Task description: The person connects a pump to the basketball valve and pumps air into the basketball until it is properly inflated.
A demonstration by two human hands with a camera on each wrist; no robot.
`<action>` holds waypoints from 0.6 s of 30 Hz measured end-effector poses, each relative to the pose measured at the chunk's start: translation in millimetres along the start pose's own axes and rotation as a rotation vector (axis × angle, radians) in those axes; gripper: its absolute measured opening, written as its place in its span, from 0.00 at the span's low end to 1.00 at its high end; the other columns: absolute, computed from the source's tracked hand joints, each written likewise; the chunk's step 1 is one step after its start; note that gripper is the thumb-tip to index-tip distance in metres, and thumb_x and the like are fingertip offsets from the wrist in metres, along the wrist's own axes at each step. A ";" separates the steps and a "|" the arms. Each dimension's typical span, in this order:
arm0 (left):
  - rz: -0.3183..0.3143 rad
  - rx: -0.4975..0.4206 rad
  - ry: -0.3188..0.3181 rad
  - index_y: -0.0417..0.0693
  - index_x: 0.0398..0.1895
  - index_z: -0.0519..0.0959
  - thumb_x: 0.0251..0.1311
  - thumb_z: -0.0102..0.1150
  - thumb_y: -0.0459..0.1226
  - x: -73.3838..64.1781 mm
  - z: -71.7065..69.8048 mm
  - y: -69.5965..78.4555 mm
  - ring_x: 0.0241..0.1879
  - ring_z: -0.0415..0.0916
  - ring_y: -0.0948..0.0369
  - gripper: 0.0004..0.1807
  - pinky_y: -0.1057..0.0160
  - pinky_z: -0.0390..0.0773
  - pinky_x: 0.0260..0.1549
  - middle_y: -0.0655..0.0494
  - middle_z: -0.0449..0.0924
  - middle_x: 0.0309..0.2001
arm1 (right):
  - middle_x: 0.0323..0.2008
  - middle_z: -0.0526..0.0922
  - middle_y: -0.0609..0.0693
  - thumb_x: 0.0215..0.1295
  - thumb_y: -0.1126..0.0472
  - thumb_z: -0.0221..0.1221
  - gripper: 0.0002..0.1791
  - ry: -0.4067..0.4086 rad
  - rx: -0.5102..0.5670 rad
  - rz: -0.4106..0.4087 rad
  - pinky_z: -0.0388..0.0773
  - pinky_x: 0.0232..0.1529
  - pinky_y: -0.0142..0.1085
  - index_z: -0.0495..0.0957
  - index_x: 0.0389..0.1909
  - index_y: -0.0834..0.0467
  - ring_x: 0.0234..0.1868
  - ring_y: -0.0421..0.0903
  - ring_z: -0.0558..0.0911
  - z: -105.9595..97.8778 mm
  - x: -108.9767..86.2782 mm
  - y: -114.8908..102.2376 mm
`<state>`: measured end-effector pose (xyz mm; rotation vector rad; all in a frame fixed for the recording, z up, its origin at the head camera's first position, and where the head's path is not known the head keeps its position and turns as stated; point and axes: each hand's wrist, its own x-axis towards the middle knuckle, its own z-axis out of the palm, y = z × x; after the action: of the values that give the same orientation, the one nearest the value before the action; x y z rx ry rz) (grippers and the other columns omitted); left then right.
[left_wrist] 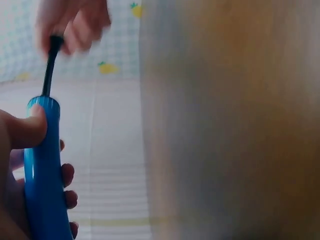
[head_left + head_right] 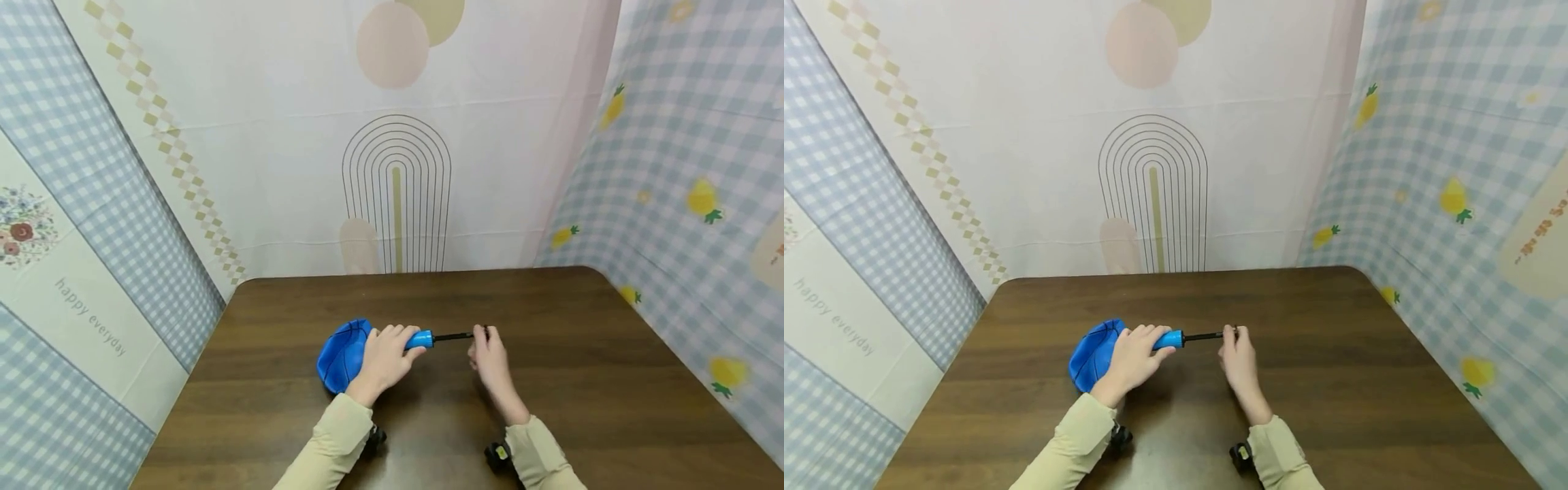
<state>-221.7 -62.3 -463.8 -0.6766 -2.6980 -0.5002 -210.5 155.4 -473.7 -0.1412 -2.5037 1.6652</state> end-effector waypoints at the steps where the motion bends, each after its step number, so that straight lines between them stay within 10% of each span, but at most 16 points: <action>1: 0.006 0.009 0.010 0.56 0.56 0.78 0.65 0.54 0.55 0.7 2.9 4.8 0.45 0.77 0.59 0.22 0.55 0.71 0.43 0.58 0.84 0.45 | 0.17 0.70 0.48 0.78 0.50 0.39 0.18 -0.013 0.071 0.007 0.69 0.21 0.32 0.62 0.36 0.62 0.16 0.40 0.69 6.1 -1.3 -0.7; 4: 0.015 0.042 0.044 0.58 0.53 0.79 0.63 0.55 0.55 0.1 10.0 15.9 0.42 0.78 0.59 0.20 0.56 0.72 0.41 0.59 0.84 0.43 | 0.16 0.68 0.48 0.79 0.52 0.38 0.15 -0.123 0.210 0.025 0.70 0.17 0.32 0.59 0.40 0.61 0.13 0.40 0.69 25.2 -8.3 -1.1; 10: 0.036 0.010 0.029 0.60 0.49 0.81 0.59 0.60 0.56 -4.6 6.4 9.4 0.40 0.76 0.61 0.19 0.59 0.70 0.40 0.61 0.84 0.39 | 0.14 0.70 0.48 0.77 0.50 0.43 0.14 -0.263 -0.019 -0.016 0.70 0.16 0.32 0.64 0.38 0.58 0.12 0.42 0.69 25.7 -16.6 0.9; 18: -0.060 -0.127 0.019 0.56 0.54 0.80 0.59 0.62 0.52 -6.4 -10.8 -6.6 0.42 0.76 0.59 0.21 0.56 0.71 0.44 0.57 0.84 0.43 | 0.14 0.70 0.47 0.76 0.45 0.44 0.22 -0.032 -0.173 -0.045 0.67 0.19 0.33 0.68 0.33 0.60 0.14 0.43 0.69 -17.3 -2.6 1.2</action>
<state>-217.3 -74.6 -458.3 -0.6211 -2.6930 -0.6949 -205.1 171.2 -468.4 -0.0746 -2.6515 1.4446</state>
